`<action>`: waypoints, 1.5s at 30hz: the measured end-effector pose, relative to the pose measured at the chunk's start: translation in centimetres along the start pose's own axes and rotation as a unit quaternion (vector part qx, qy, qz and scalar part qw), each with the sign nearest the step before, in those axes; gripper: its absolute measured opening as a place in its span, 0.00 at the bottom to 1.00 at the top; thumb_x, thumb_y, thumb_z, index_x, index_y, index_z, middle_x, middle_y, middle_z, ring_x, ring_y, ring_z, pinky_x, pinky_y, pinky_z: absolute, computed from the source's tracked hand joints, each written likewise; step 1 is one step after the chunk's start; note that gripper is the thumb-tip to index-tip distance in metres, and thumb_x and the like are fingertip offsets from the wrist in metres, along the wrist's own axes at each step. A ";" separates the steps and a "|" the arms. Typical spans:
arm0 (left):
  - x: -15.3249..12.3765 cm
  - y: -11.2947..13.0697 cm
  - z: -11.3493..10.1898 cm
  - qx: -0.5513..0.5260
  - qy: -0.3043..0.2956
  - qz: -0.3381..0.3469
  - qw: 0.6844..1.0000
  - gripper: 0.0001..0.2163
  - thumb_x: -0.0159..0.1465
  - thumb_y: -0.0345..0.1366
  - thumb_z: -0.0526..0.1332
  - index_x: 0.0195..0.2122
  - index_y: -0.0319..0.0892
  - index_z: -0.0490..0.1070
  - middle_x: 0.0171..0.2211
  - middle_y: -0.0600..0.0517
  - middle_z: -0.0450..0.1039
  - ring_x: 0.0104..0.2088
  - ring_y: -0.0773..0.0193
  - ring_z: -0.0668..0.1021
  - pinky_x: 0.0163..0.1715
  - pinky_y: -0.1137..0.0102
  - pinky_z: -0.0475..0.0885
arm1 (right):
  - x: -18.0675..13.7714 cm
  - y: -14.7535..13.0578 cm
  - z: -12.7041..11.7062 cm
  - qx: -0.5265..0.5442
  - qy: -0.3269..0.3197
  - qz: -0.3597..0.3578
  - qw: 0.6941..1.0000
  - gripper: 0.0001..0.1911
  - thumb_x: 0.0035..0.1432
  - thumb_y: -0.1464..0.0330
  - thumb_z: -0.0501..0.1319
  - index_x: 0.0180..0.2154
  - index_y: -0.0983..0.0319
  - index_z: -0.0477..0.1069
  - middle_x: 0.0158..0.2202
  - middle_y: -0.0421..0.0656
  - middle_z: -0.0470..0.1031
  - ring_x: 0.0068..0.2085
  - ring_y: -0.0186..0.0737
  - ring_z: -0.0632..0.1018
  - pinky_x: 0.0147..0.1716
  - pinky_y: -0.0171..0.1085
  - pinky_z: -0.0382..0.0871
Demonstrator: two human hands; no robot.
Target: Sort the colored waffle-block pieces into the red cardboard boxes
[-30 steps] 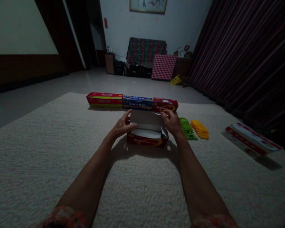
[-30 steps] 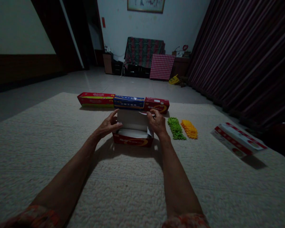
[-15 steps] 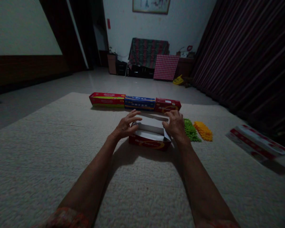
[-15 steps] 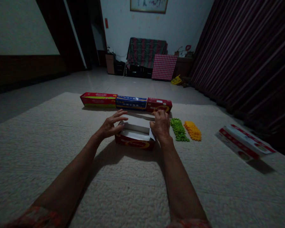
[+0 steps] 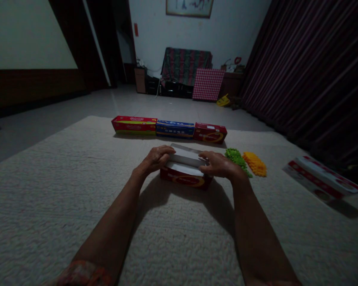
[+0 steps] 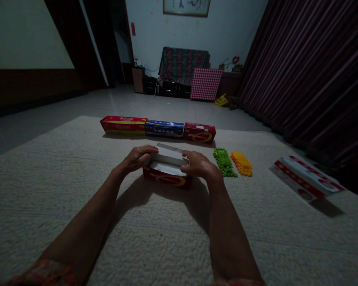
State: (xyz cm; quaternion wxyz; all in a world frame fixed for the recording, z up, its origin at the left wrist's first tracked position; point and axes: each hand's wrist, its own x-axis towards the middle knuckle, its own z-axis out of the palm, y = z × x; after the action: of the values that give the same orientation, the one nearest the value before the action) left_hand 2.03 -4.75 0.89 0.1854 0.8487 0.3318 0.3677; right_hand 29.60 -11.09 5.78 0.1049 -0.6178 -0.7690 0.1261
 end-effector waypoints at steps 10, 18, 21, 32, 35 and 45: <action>-0.5 -1.2 -1.4 0.052 0.004 -0.021 0.998 0.18 0.54 0.23 0.57 0.42 0.44 0.80 0.55 0.47 0.77 0.53 0.56 0.79 0.56 0.55 0.75 | -1.1 3.2 -1.8 0.102 -0.008 -0.034 0.994 0.19 0.53 0.73 0.62 0.47 0.56 0.78 0.47 0.45 0.82 0.47 0.48 0.81 0.40 0.39 0.76; 0.2 0.8 -0.6 0.175 -0.085 0.001 0.981 0.21 0.54 0.19 0.55 0.44 0.41 0.80 0.50 0.46 0.80 0.49 0.57 0.81 0.53 0.62 0.76 | -1.8 0.6 -1.6 -0.082 -0.015 0.045 0.996 0.19 0.51 0.77 0.63 0.44 0.57 0.82 0.44 0.45 0.83 0.48 0.47 0.80 0.47 0.38 0.70; 0.3 1.3 -0.3 0.186 -0.103 -0.019 0.977 0.24 0.54 0.18 0.55 0.47 0.41 0.79 0.49 0.45 0.79 0.48 0.57 0.80 0.52 0.63 0.75 | -2.0 -0.7 -1.2 -0.113 -0.026 0.038 0.993 0.14 0.59 0.75 0.57 0.38 0.60 0.82 0.37 0.47 0.83 0.40 0.44 0.80 0.38 0.36 0.67; 3.8 2.8 0.2 0.302 -0.205 -0.040 0.930 0.15 0.65 0.30 0.57 0.48 0.44 0.80 0.43 0.44 0.79 0.47 0.55 0.79 0.43 0.68 0.72 | -2.0 2.2 3.4 0.047 0.169 0.026 0.984 0.12 0.57 0.76 0.60 0.38 0.61 0.81 0.39 0.48 0.84 0.41 0.43 0.82 0.43 0.38 0.72; 4.6 2.7 0.7 0.298 -0.229 -0.019 0.927 0.14 0.65 0.33 0.58 0.47 0.45 0.81 0.43 0.45 0.79 0.45 0.55 0.79 0.41 0.69 0.72 | -1.9 4.1 3.9 0.121 0.206 -0.007 0.971 0.10 0.56 0.75 0.61 0.34 0.61 0.81 0.36 0.45 0.84 0.37 0.41 0.82 0.39 0.37 0.73; 10.4 1.0 4.3 0.252 -0.195 -0.024 0.948 0.13 0.64 0.35 0.61 0.46 0.45 0.82 0.40 0.47 0.80 0.38 0.60 0.79 0.34 0.72 0.69 | 1.9 9.7 1.2 0.088 0.272 -0.009 0.958 0.11 0.57 0.73 0.62 0.35 0.57 0.83 0.38 0.43 0.85 0.41 0.45 0.84 0.44 0.41 0.76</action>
State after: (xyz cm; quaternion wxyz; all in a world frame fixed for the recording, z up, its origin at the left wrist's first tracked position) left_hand 10.99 1.47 3.82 0.0353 0.9146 0.3913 0.0954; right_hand 37.82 -7.34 1.48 0.3649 -0.6104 -0.7028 0.0199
